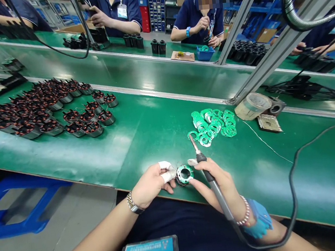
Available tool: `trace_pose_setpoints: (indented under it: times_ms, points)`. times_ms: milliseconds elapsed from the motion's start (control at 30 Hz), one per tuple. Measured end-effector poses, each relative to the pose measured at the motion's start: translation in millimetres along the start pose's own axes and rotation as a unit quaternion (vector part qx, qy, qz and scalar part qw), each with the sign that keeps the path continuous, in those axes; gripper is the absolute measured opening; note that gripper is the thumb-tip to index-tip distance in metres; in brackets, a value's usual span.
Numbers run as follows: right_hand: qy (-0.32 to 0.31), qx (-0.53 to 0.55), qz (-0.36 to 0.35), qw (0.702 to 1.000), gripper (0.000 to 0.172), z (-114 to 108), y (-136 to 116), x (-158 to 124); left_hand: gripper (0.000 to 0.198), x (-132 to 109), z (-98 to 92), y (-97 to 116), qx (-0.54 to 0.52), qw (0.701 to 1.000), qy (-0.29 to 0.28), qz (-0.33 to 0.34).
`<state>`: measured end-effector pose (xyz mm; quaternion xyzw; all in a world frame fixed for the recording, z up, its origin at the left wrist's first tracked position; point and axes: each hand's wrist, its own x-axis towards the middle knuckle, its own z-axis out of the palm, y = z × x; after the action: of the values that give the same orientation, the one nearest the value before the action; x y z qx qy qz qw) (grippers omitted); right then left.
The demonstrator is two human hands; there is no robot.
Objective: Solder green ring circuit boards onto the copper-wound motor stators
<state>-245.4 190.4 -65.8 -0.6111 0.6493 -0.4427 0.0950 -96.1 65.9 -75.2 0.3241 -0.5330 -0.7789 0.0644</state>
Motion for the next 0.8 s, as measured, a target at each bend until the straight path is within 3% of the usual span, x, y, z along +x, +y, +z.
trace_pose_setpoints:
  times_ms: [100, 267, 467, 800]
  points:
    - [0.012, 0.017, -0.038, 0.999, 0.015, -12.7, -4.2, -0.8, 0.018, -0.3, -0.1, 0.7, 0.029, 1.000, 0.010, 0.002]
    - [-0.009, 0.016, -0.096, 0.995, 0.030, -32.3, -7.9, -5.4, 0.018, -1.8, 1.9, -1.6, 0.042, 0.999, 0.027, 0.011]
    - [-0.046, 0.074, -0.031, 0.996, 0.022, -34.7, -9.0, -4.7, 0.019, -3.2, 4.0, -0.4, 0.041, 0.998, 0.040, 0.013]
    - [-0.066, 0.094, -0.011, 0.993, 0.020, -33.1, -8.5, -5.3, 0.018, -3.6, 3.8, -3.6, 0.048, 0.998, 0.040, 0.020]
